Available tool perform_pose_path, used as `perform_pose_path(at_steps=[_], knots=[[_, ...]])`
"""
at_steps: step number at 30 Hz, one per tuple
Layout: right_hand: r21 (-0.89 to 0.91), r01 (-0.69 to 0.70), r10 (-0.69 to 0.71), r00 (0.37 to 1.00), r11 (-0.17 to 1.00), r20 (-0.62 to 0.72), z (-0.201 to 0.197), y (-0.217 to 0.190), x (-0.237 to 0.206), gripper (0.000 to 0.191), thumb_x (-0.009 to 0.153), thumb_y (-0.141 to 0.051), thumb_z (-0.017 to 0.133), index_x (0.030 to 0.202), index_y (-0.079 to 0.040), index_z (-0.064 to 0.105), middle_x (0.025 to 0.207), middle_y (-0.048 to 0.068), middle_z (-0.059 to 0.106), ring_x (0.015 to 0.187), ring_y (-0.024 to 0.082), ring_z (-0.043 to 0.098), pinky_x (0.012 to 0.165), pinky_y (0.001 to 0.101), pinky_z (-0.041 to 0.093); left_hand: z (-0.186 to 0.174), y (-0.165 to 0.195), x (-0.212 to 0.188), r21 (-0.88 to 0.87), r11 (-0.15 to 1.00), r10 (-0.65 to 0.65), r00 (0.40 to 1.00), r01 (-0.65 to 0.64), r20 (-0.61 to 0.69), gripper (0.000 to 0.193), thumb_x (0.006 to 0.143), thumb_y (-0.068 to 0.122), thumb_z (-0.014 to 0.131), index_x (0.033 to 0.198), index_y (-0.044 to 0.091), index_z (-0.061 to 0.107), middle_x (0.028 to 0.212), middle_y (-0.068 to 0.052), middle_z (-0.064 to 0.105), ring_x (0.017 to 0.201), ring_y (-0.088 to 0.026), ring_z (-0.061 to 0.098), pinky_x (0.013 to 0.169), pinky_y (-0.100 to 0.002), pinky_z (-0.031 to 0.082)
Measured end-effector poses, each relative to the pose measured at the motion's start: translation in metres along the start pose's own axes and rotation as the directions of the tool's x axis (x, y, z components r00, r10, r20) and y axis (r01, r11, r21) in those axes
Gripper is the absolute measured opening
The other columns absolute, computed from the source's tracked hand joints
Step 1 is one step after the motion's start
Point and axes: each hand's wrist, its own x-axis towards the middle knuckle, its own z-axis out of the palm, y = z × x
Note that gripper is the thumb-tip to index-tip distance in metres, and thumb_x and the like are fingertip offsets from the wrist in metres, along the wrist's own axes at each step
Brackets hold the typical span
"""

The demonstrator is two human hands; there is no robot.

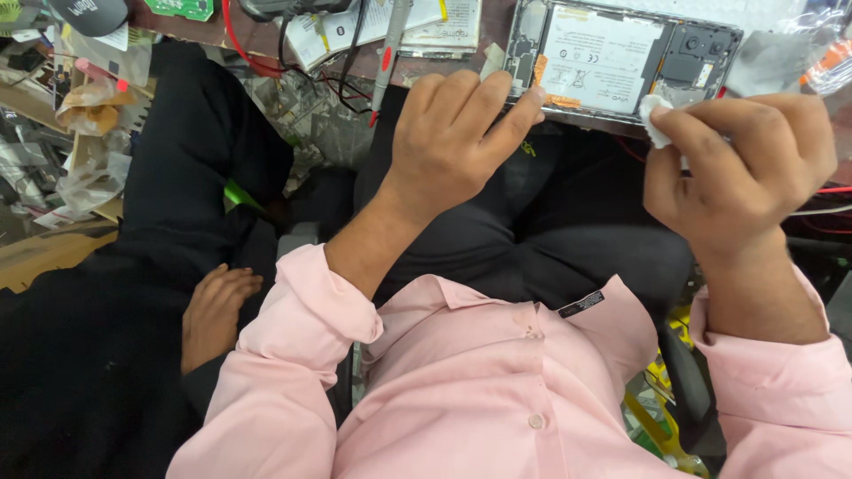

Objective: The person uses a screwdriver to remove screws from a disassembled smartphone, then wipes the interior with a tissue. They spray a cleaning solution onto the phone's interior and apply adhesive from a tube along the frame edges.

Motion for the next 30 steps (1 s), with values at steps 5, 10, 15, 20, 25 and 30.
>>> perform_pose_path(at_steps=[5,10,15,20,25,30], knots=[[0.006,0.022,-0.022,1.0,1.0,-0.005,0.01,-0.009,0.005,0.028,0.081,0.005,0.078,0.105,-0.01,0.08,0.096,0.001,0.068,0.085,0.022,0.059,0.076,0.0323,0.045,0.004,0.002,-0.003,-0.074,0.996,-0.043,0.999,0.04,-0.033,0.025,0.101,0.023,0.076,0.121,0.009,0.072,0.111,-0.003,0.062,0.1,-0.021,0.058,0.084,-0.038,0.045],[0.001,0.034,-0.034,0.999,0.999,-0.003,0.016,-0.017,0.01,0.03,0.081,0.006,0.076,0.105,-0.011,0.08,0.096,0.001,0.068,0.085,0.021,0.061,0.075,0.033,0.045,0.006,0.004,-0.003,-0.116,0.991,-0.068,0.996,0.061,-0.057,0.022,0.1,0.021,0.076,0.116,0.007,0.073,0.107,-0.003,0.062,0.1,-0.021,0.059,0.084,-0.037,0.044],[0.004,0.023,-0.023,1.0,1.0,0.008,0.018,-0.016,0.01,0.025,0.081,0.005,0.076,0.101,-0.01,0.078,0.096,0.001,0.067,0.083,0.022,0.061,0.074,0.0334,0.045,0.009,0.003,-0.003,-0.158,0.986,-0.068,0.992,0.051,-0.105,0.018,0.101,0.018,0.077,0.114,0.006,0.073,0.105,-0.003,0.065,0.101,-0.02,0.062,0.083,-0.037,0.045],[0.01,0.02,-0.02,1.0,1.0,0.008,0.019,-0.015,0.008,0.027,0.081,0.006,0.075,0.102,-0.009,0.079,0.095,0.001,0.066,0.083,0.022,0.061,0.074,0.0335,0.045,0.009,0.001,-0.006,-0.161,0.986,-0.054,0.991,0.034,-0.122,0.017,0.099,0.014,0.075,0.114,0.008,0.073,0.107,-0.003,0.066,0.102,-0.019,0.064,0.084,-0.036,0.046],[-0.005,0.029,-0.029,0.999,1.0,-0.016,0.016,-0.021,0.015,0.027,0.086,0.006,0.078,0.107,-0.009,0.08,0.102,0.002,0.067,0.084,0.022,0.062,0.076,0.0338,0.046,0.007,-0.002,-0.01,-0.161,0.987,-0.025,0.994,0.008,-0.108,0.023,0.096,0.012,0.071,0.119,0.01,0.071,0.112,-0.005,0.066,0.104,-0.021,0.064,0.087,-0.037,0.046],[-0.099,0.05,-0.049,0.999,0.994,0.013,0.018,-0.033,0.029,0.017,0.092,-0.004,0.085,0.106,-0.012,0.081,0.104,0.001,0.065,0.096,0.022,0.061,0.086,0.0357,0.047,0.009,0.001,-0.01,-0.077,0.997,-0.004,0.999,0.002,-0.033,0.036,0.098,0.014,0.07,0.134,0.016,0.069,0.115,-0.004,0.058,0.105,-0.021,0.058,0.09,-0.038,0.044]])
